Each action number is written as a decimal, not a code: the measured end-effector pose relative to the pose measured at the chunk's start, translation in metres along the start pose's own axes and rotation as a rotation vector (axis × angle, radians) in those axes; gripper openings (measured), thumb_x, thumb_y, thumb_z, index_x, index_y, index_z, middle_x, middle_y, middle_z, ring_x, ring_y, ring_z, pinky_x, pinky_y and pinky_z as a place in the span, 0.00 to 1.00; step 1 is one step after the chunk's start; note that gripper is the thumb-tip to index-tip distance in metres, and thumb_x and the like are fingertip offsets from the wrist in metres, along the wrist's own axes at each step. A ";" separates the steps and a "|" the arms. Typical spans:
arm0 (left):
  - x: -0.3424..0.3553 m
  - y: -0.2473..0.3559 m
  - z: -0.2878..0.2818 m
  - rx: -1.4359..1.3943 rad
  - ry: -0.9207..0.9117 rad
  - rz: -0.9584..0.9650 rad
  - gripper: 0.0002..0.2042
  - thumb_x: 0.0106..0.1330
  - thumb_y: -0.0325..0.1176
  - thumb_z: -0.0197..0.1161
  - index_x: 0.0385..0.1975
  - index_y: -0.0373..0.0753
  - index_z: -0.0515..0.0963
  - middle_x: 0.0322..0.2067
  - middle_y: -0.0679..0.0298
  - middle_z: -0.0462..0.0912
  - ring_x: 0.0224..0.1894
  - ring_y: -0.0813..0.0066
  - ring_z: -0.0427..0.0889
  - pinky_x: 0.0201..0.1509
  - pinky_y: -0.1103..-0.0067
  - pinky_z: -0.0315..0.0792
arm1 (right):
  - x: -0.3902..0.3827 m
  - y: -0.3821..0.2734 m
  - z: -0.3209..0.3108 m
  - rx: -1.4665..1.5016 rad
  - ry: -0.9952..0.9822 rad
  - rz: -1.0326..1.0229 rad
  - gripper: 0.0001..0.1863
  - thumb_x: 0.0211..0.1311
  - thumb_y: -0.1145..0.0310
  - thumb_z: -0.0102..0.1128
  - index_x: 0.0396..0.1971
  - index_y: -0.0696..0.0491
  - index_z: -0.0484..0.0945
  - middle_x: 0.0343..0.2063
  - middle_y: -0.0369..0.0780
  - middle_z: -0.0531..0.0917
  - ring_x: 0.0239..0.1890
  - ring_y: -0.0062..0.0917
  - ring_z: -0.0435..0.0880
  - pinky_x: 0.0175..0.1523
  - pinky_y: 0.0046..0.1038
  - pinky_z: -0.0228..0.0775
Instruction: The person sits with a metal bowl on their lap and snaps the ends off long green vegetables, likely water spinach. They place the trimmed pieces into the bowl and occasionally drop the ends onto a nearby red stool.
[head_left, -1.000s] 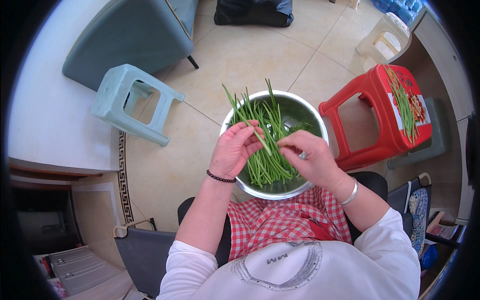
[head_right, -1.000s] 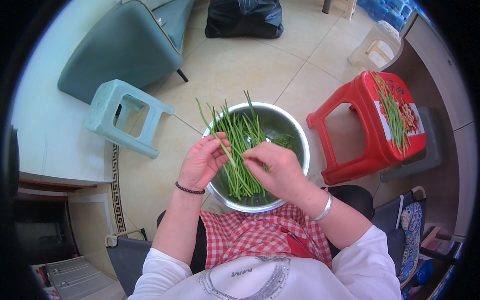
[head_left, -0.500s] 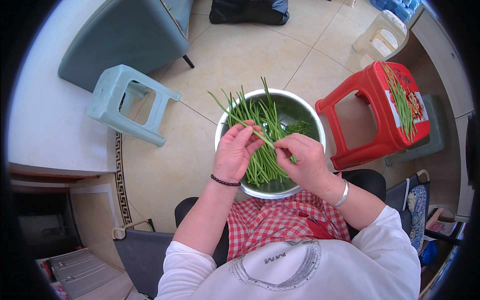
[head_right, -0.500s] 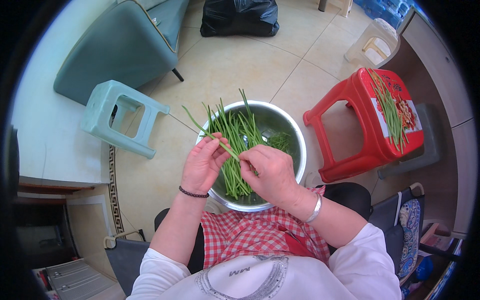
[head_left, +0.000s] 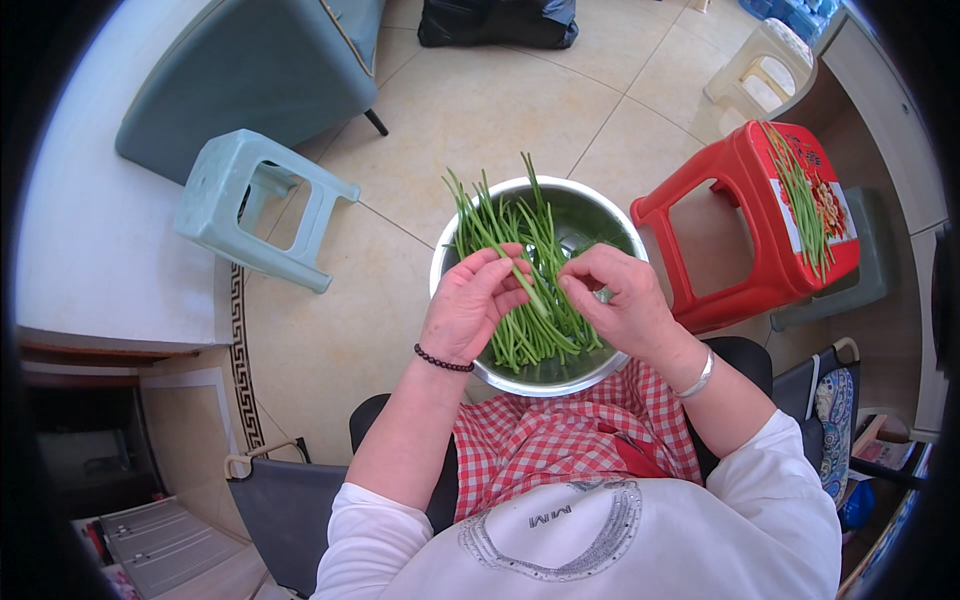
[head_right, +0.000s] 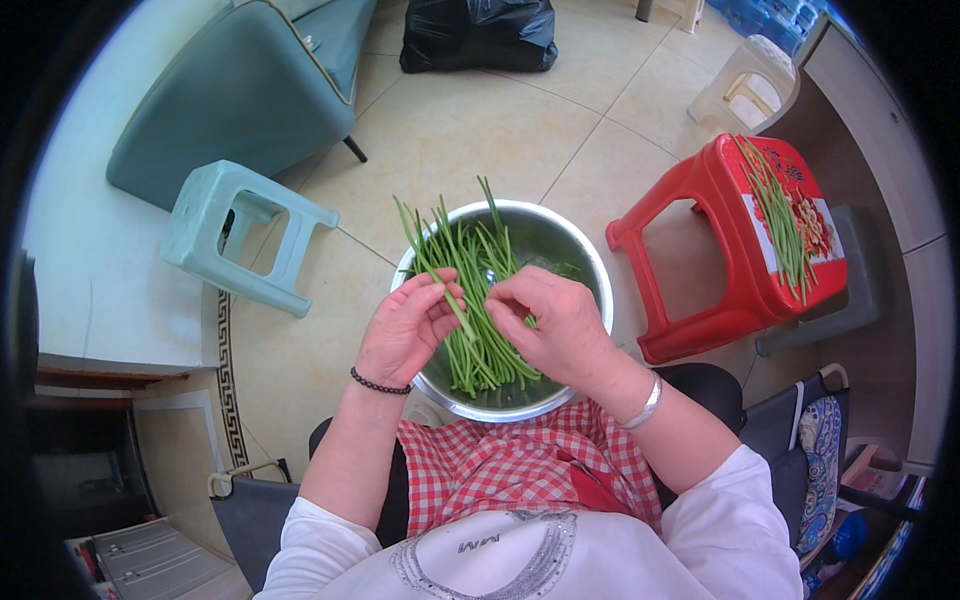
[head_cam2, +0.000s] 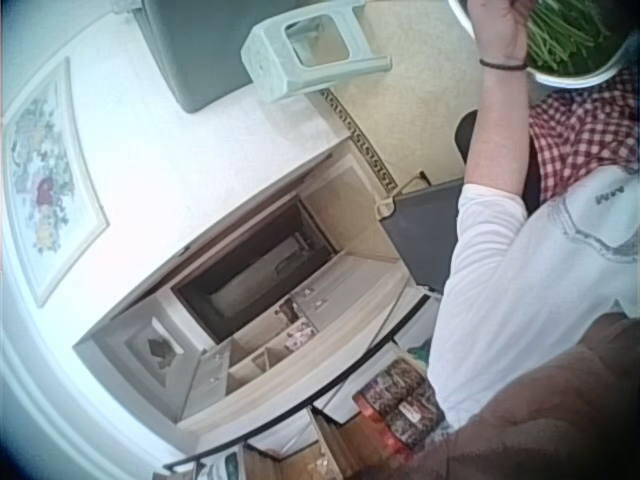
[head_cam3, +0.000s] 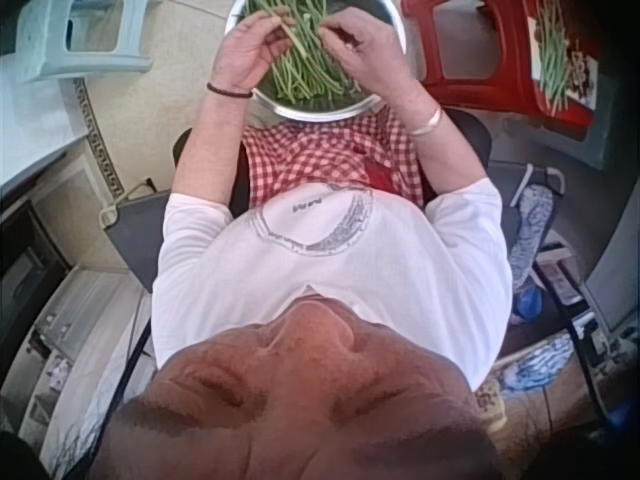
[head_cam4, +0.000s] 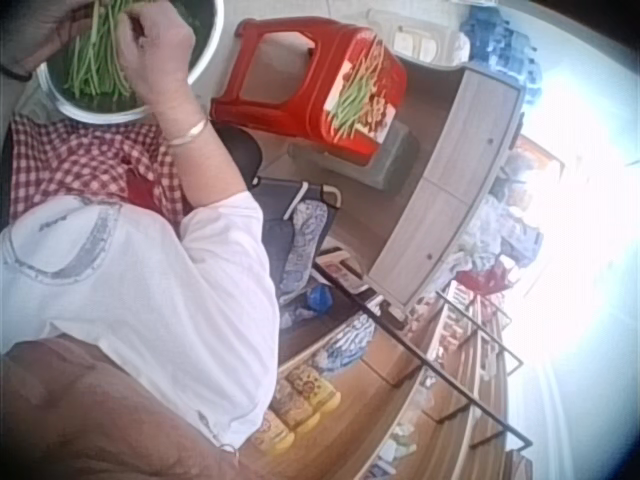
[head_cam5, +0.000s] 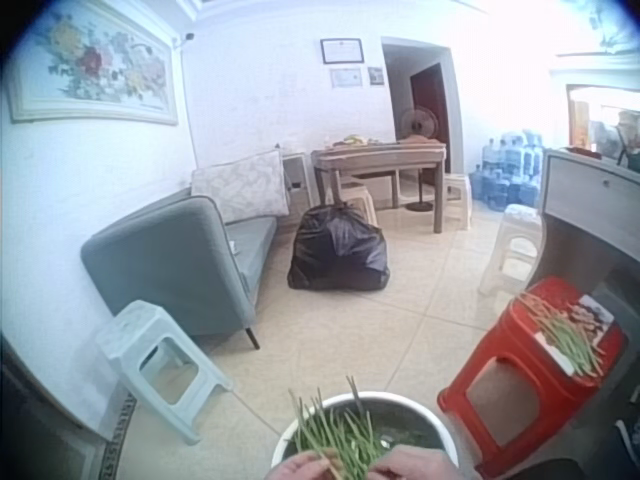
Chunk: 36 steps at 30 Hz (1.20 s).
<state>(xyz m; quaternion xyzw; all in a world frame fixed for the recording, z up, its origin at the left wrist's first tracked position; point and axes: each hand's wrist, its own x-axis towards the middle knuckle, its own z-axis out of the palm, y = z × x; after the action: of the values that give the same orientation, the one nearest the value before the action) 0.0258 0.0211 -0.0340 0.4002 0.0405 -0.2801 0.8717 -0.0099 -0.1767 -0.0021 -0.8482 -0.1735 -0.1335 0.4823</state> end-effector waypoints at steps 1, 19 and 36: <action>0.001 0.000 -0.001 -0.011 0.009 0.008 0.11 0.67 0.28 0.53 0.46 0.33 0.72 0.36 0.62 0.80 0.37 0.75 0.80 0.44 0.79 0.77 | 0.001 0.000 -0.001 0.009 -0.024 -0.007 0.06 0.47 0.76 0.64 0.27 0.56 0.78 0.21 0.40 0.78 0.23 0.27 0.79 0.28 0.25 0.71; -0.003 0.002 0.005 0.111 -0.037 -0.057 0.11 0.66 0.27 0.54 0.46 0.32 0.73 0.34 0.63 0.80 0.35 0.77 0.80 0.41 0.81 0.78 | 0.003 -0.007 -0.001 -0.157 -0.008 -0.187 0.06 0.40 0.77 0.61 0.22 0.54 0.76 0.20 0.39 0.77 0.22 0.32 0.78 0.27 0.29 0.70; -0.003 0.005 0.004 0.310 -0.091 -0.170 0.13 0.66 0.26 0.52 0.48 0.31 0.73 0.34 0.65 0.80 0.35 0.77 0.80 0.41 0.80 0.76 | 0.032 0.027 -0.067 0.118 0.531 0.223 0.04 0.56 0.77 0.57 0.31 0.59 0.77 0.24 0.31 0.78 0.26 0.11 0.76 0.31 0.15 0.68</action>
<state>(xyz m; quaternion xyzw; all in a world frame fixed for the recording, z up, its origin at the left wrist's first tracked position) 0.0249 0.0223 -0.0274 0.5118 -0.0092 -0.3734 0.7737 0.0269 -0.2420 0.0233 -0.7678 0.0455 -0.2867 0.5712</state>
